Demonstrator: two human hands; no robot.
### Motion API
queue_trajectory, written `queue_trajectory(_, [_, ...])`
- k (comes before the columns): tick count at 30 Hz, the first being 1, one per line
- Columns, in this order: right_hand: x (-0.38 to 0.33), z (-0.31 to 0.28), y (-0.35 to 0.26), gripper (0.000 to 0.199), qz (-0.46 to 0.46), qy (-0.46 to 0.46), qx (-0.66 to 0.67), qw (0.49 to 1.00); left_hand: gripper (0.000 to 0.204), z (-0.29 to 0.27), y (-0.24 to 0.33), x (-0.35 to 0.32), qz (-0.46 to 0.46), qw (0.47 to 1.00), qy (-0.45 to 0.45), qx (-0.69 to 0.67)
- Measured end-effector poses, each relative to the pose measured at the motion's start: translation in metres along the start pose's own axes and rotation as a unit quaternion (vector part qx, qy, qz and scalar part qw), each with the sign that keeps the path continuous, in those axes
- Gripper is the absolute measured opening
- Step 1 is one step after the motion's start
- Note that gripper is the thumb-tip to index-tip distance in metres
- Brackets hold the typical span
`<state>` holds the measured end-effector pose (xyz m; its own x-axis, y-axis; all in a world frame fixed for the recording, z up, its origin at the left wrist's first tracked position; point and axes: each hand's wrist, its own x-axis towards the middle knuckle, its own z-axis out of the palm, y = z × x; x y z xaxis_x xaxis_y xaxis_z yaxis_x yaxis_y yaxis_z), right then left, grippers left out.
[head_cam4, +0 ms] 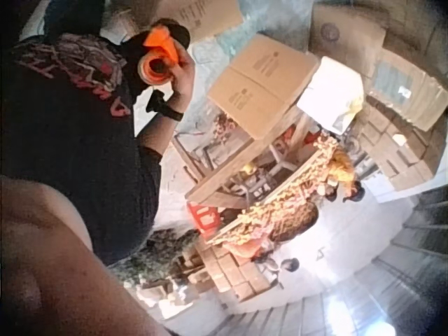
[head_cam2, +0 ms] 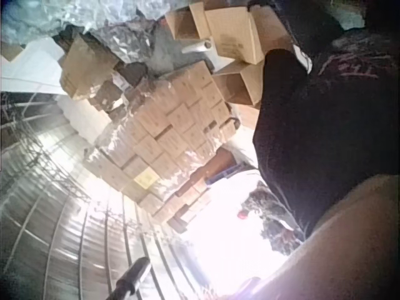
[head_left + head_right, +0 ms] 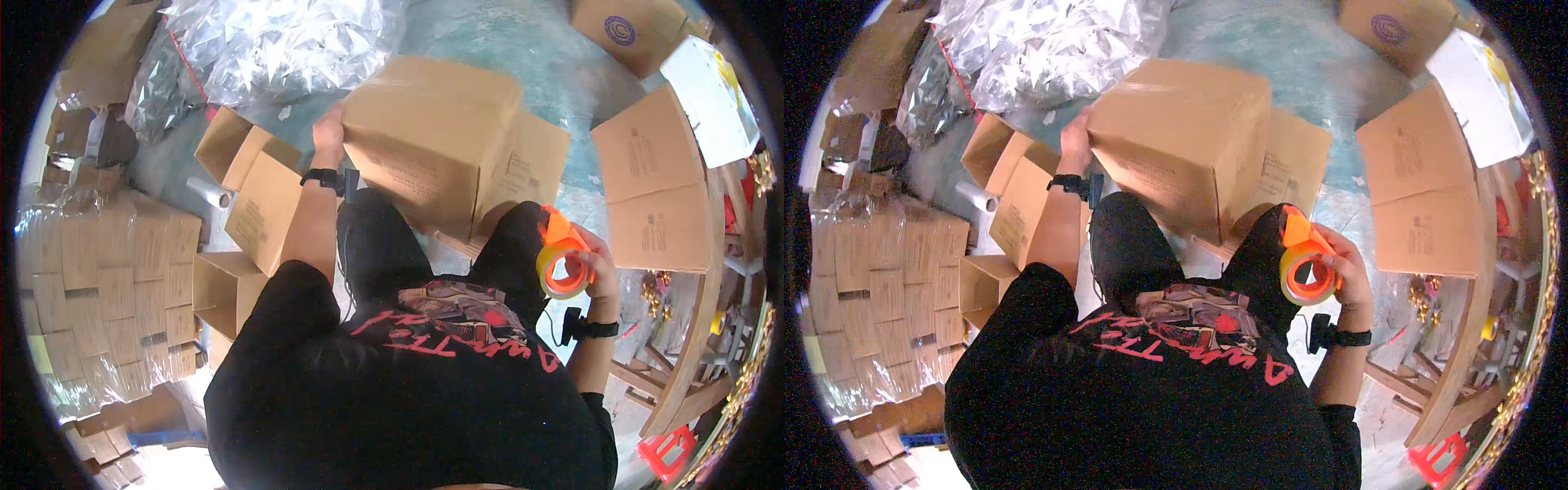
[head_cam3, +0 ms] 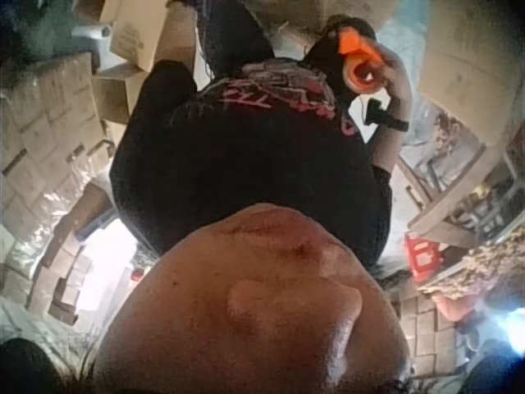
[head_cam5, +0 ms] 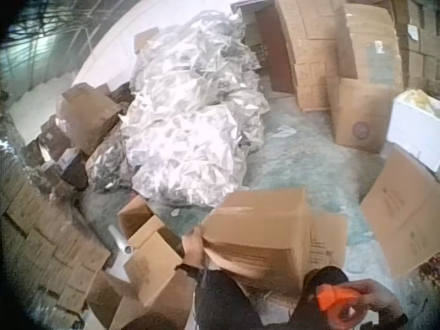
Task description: Assembling and taping cardboard boxes in a warehouse or manufacturing setting.
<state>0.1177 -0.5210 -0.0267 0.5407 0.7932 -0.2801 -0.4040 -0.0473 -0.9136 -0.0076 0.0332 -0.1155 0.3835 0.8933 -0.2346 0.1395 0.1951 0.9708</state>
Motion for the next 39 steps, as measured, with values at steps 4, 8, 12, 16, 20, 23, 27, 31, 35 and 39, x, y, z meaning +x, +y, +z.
queue_trajectory(4, [0.007,-0.015,0.019,0.068,-0.011,0.032,0.056,0.998,0.033,0.029,-0.005,-0.001,0.089,0.986,-0.139,0.021])
queue_trajectory(8, [0.016,0.012,0.016,0.036,-0.072,0.172,0.119,0.975,0.035,0.057,-0.009,-0.016,0.073,0.951,-0.294,-0.054])
queue_trajectory(12, [0.024,-0.035,0.058,0.035,-0.092,0.191,0.273,0.938,0.045,0.088,-0.016,-0.029,0.128,0.948,-0.292,0.002])
queue_trajectory(16, [0.028,-0.038,0.05,0.046,-0.122,0.167,0.333,0.92,0.06,0.109,-0.018,-0.066,0.103,0.981,-0.07,0.147])
queue_trajectory(20, [0.032,-0.03,0.037,0.057,-0.152,0.187,0.379,0.894,0.084,0.119,0.006,-0.17,0.236,0.933,-0.227,0.147])
queue_trajectory(23, [0.051,-0.032,0.032,0.056,-0.158,0.198,0.393,0.884,0.108,0.113,-0.049,-0.233,0.255,0.897,-0.271,0.24])
queue_trajectory(27, [0.095,-0.054,0.036,0.045,-0.179,0.238,0.35,0.888,0.109,0.123,-0.07,-0.256,0.264,0.903,-0.264,0.212])
queue_trajectory(31, [0.123,-0.062,0.024,0.038,-0.123,0.199,0.318,0.919,0.098,0.118,-0.044,-0.209,0.222,0.909,-0.323,0.144])
queue_trajectory(35, [0.126,-0.04,0.032,0.038,-0.051,0.162,0.165,0.972,0.076,0.084,-0.004,-0.134,0.044,0.925,-0.358,0.116])
queue_trajectory(39, [0.083,0.049,0.027,0.055,0.0,0.024,-0.003,1.0,0.072,0.028,0.006,-0.081,0.122,0.883,-0.385,0.238])
